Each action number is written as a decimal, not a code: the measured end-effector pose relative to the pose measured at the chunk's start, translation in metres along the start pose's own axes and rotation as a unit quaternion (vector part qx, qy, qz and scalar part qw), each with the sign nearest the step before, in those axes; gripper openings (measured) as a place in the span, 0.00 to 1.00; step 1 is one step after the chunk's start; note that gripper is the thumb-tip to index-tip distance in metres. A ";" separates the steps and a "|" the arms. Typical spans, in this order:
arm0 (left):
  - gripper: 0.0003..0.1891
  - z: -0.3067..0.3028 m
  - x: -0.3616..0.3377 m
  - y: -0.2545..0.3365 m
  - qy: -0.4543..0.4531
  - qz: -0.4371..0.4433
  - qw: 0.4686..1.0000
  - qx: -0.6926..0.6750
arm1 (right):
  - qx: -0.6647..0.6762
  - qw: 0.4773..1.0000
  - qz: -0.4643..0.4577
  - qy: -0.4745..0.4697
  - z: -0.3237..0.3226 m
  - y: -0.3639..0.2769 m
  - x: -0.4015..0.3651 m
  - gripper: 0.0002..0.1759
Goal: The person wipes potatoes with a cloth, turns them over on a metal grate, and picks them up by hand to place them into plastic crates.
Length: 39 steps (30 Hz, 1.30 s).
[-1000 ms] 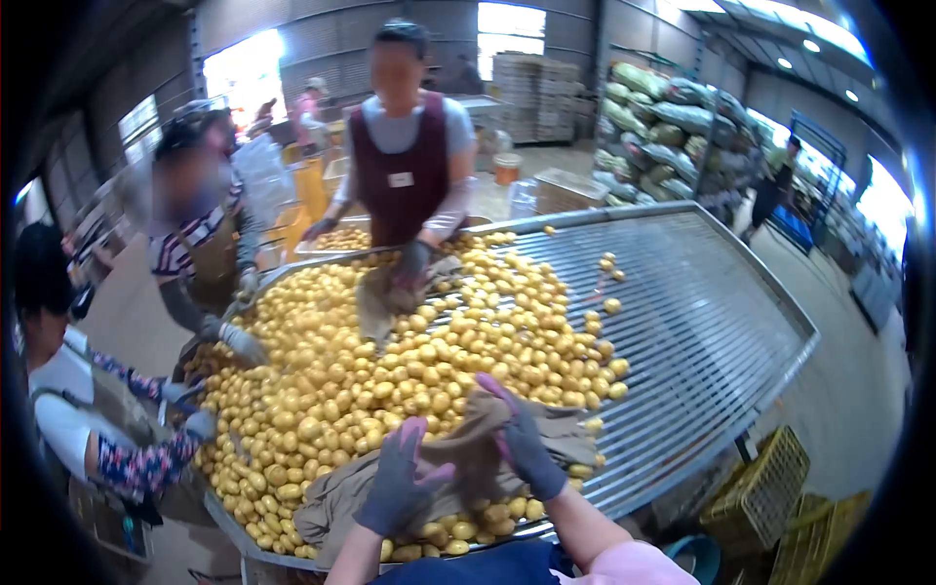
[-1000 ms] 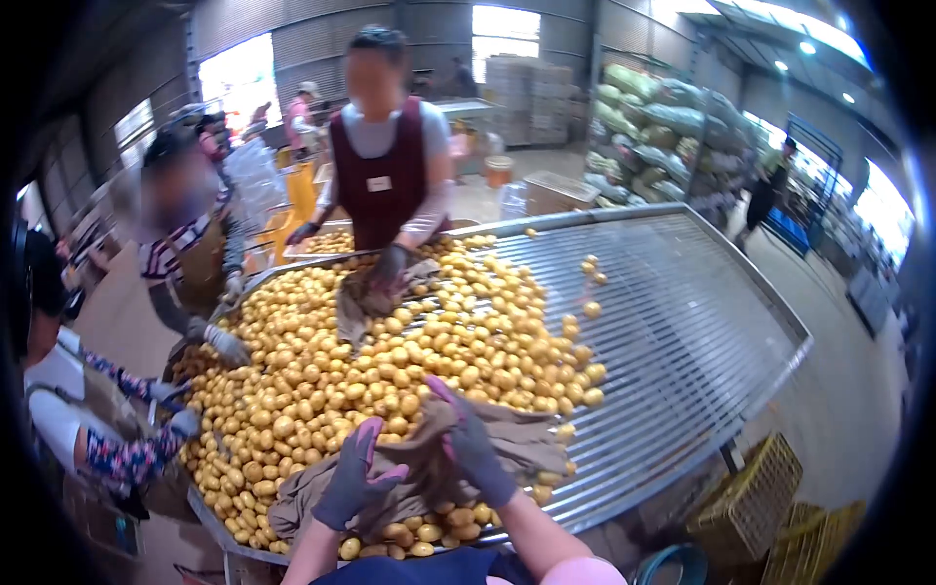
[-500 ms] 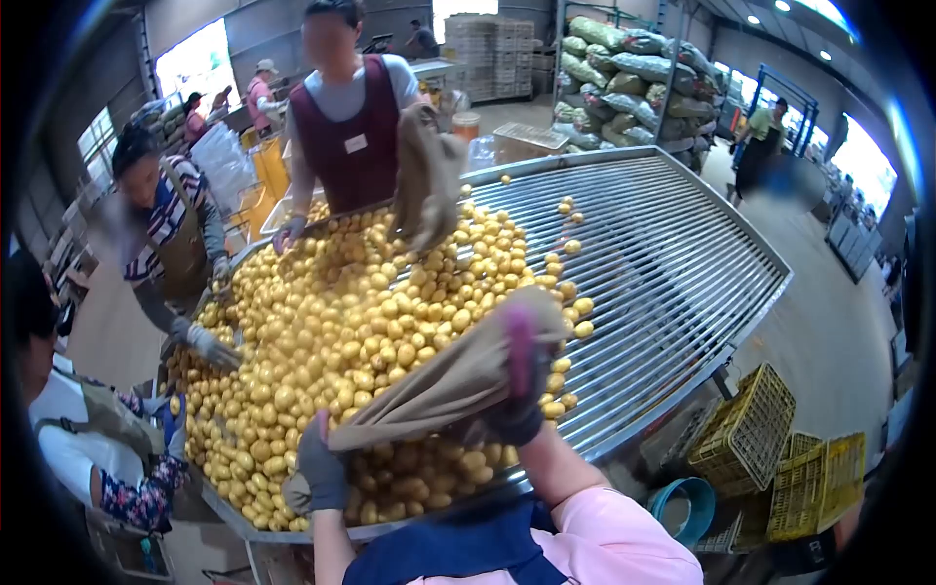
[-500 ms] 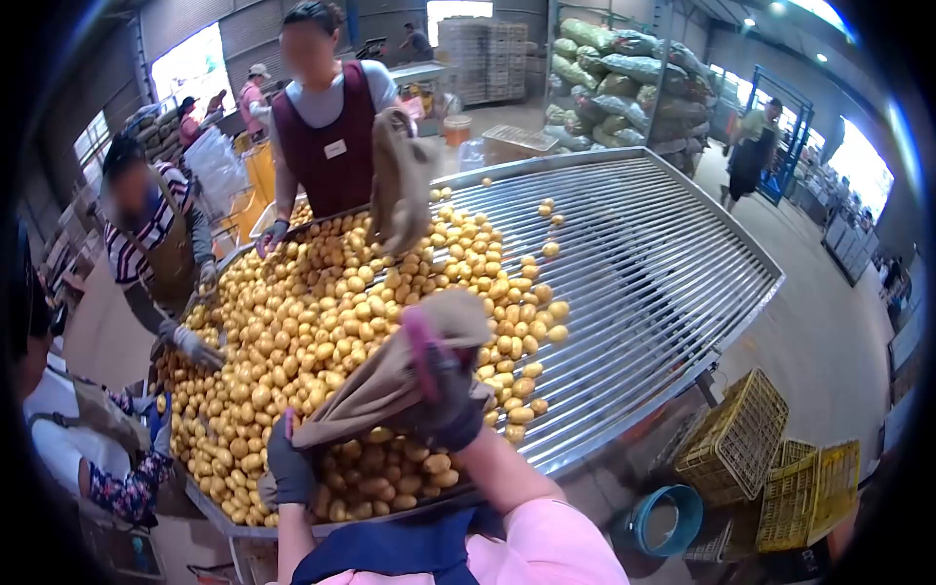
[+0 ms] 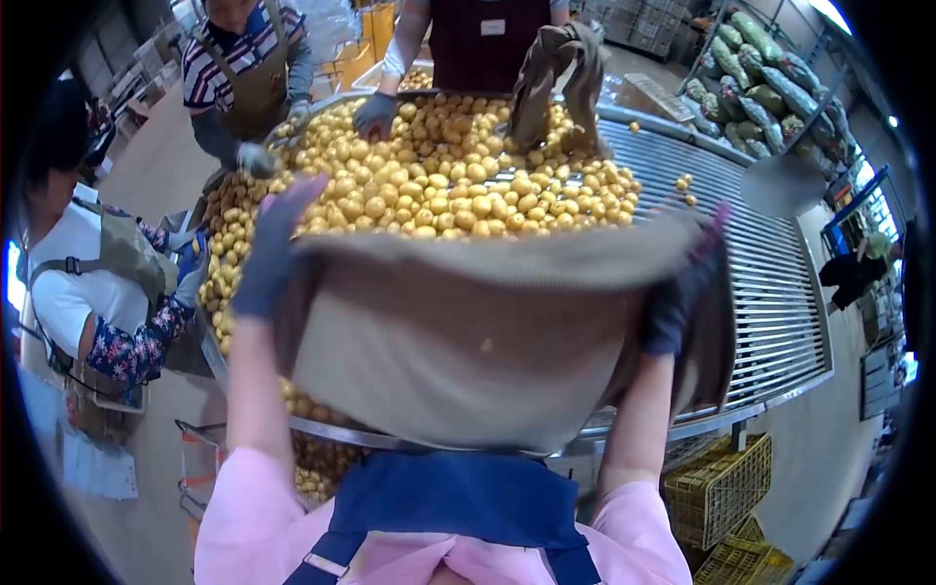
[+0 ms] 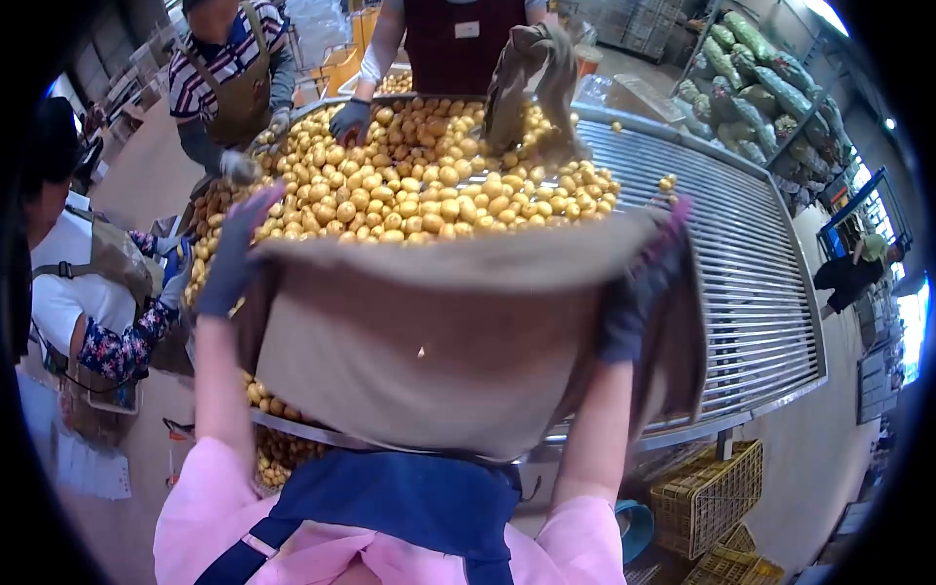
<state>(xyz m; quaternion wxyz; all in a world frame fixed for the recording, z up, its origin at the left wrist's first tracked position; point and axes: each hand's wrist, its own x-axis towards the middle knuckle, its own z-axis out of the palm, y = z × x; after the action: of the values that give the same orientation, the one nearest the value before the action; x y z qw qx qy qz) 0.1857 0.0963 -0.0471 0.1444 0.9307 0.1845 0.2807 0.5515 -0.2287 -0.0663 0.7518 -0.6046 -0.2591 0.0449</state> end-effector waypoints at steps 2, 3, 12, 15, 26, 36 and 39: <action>0.49 0.074 0.032 0.022 -0.090 -0.220 0.921 0.308 | -0.344 0.924 -0.167 -0.009 0.036 0.081 0.004 0.47; 0.48 0.115 0.032 0.015 -0.068 -0.183 0.933 0.301 | -0.362 0.929 -0.073 -0.037 0.056 0.101 -0.018 0.47; 0.23 0.253 -0.038 0.029 -0.124 -0.135 0.965 0.189 | -0.637 0.708 -0.010 -0.304 0.076 0.128 -0.114 0.30; 0.23 0.296 0.051 -0.022 -0.086 -0.093 0.971 0.200 | -0.632 0.707 -0.131 -0.289 0.105 0.190 -0.045 0.29; 0.35 0.337 0.090 -0.056 -0.205 0.010 0.926 0.317 | -0.635 0.682 -0.172 -0.319 0.168 0.292 0.054 0.32; 0.33 0.270 0.065 -0.061 -0.264 -0.010 0.934 0.240 | -0.526 0.690 -0.232 -0.440 0.138 0.248 0.045 0.28; 0.32 0.262 0.089 -0.090 -0.235 0.048 0.959 0.153 | -0.563 0.641 -0.129 -0.506 0.152 0.220 0.127 0.28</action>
<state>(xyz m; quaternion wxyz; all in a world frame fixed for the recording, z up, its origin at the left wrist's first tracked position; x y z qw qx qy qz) 0.3819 0.1712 -0.2489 0.0260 0.9892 0.1413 0.0294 0.6480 0.0129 -0.2084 0.0159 -0.7544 -0.6497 0.0923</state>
